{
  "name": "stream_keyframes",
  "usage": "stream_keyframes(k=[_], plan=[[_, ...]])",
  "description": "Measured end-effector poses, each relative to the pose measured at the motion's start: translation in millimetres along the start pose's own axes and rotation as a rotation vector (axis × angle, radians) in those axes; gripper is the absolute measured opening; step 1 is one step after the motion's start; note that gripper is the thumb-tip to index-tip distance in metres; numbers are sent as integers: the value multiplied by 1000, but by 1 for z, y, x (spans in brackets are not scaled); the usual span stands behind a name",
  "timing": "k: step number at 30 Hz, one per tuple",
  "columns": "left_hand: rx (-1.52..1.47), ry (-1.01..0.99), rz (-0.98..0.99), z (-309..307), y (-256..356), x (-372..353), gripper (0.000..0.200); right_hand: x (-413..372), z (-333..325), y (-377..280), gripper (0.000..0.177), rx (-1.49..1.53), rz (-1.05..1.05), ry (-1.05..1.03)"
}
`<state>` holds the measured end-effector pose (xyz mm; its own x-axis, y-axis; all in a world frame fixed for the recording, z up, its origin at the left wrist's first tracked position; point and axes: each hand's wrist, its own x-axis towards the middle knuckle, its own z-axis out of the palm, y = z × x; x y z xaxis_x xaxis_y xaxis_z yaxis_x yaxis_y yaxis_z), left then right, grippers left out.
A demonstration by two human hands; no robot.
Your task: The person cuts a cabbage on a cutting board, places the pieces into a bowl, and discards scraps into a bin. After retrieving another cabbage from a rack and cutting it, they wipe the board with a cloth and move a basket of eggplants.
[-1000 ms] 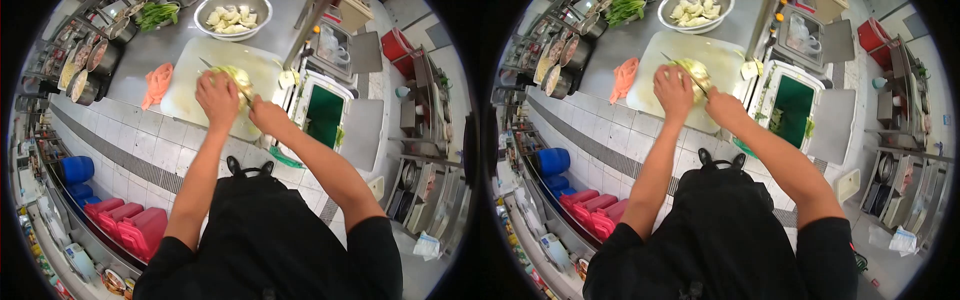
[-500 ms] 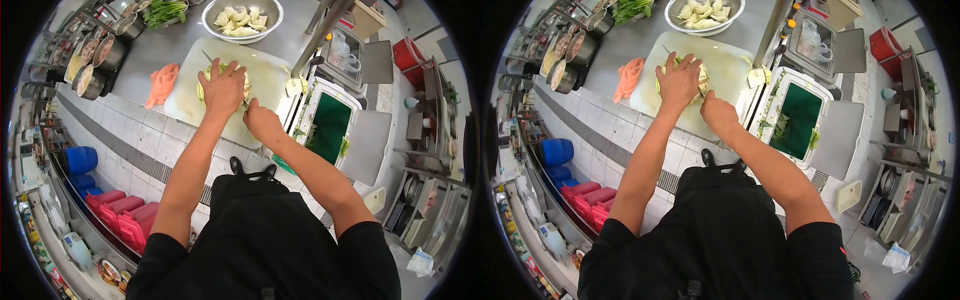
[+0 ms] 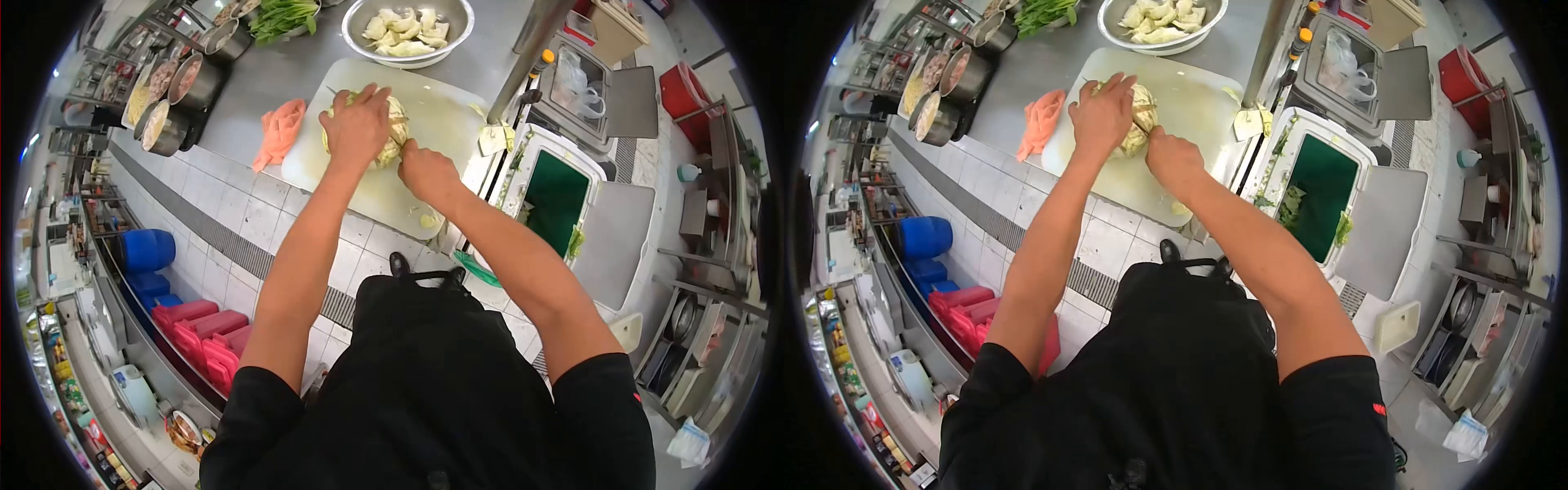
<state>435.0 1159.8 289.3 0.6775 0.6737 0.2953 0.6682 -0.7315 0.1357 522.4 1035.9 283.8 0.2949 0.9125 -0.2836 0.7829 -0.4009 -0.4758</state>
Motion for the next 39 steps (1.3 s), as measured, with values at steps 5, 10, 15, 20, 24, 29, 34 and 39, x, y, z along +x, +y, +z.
stream_keyframes(k=[5,10,15,20,24,29,34,39], plan=[[-167,-135,-144,-3,6,7,36,-3,-12,5,21,-60,-13,-59],[42,69,13,5,-8,2,39,23,17,3,19,27,37,96],[-60,41,-49,3,-28,10,37,5,-14,-14,17,-97,-85,-20],[-19,-20,-28,-2,8,-2,38,-11,18,-8,20,-37,81,-39],[6,97,5,10,-19,10,36,20,28,-8,21,-57,36,46],[-62,-11,18,-3,-27,13,37,5,11,-15,23,-156,67,-2],[-64,-84,81,6,-36,10,42,45,50,-13,16,-97,73,110],[-935,64,-504,0,-114,-14,73,21,47,-13,21,-102,176,87]])
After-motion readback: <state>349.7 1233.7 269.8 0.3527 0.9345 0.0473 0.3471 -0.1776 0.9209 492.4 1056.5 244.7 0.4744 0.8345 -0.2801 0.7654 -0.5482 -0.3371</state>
